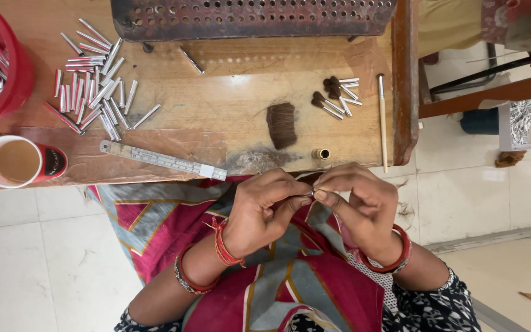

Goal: Assembling small brushes by inserting hair bundles into metal tubes.

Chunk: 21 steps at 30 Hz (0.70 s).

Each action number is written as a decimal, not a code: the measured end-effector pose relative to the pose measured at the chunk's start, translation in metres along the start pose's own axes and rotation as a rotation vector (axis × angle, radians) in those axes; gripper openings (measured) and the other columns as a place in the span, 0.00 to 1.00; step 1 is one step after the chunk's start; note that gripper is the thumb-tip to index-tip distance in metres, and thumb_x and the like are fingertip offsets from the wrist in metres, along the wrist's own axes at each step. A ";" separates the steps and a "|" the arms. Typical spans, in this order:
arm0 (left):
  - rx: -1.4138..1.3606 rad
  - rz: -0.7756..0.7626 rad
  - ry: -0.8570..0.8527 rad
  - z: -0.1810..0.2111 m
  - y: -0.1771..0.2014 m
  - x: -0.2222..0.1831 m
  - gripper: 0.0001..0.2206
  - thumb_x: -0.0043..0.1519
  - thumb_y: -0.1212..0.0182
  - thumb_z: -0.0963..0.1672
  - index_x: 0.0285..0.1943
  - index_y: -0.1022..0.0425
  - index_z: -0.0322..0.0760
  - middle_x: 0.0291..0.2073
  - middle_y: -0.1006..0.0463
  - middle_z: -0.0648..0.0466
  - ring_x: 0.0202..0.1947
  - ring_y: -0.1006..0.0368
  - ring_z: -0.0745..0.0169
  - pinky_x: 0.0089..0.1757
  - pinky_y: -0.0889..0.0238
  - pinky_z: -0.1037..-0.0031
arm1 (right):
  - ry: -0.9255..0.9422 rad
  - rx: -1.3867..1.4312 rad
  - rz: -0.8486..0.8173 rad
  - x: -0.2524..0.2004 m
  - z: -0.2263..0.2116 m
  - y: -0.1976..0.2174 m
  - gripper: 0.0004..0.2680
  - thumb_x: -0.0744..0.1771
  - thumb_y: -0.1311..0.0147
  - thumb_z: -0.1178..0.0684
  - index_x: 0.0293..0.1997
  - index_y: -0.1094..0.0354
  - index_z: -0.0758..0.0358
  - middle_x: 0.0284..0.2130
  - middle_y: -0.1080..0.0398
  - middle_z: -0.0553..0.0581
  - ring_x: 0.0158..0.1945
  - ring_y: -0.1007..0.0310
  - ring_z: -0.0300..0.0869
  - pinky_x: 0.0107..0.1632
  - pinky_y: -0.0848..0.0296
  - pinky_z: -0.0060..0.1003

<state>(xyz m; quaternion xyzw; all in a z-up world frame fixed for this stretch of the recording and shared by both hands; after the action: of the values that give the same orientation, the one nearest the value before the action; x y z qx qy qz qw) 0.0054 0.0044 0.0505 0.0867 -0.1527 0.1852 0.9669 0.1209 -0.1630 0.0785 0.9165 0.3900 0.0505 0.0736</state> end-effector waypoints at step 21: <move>-0.376 0.023 0.283 -0.024 -0.018 -0.016 0.07 0.60 0.31 0.35 0.45 0.21 0.31 0.37 0.24 0.57 0.34 0.27 0.76 0.34 0.33 0.84 | 0.140 -0.122 -0.082 0.002 0.010 0.001 0.04 0.66 0.40 0.66 0.42 0.25 0.69 0.40 0.23 0.57 0.46 0.24 0.40 0.50 0.26 0.33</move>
<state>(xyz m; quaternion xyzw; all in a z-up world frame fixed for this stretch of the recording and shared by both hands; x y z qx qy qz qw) 0.0049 -0.0121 0.0207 -0.1233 -0.0484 0.1749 0.9756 0.1247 -0.1632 0.0692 0.8878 0.4274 0.1351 0.1038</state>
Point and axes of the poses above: each hand's wrist, its own x-axis towards the middle knuckle, its own y-axis out of the back of the hand, z = x × y, the point moved 1 cm from there along x, towards the middle knuckle
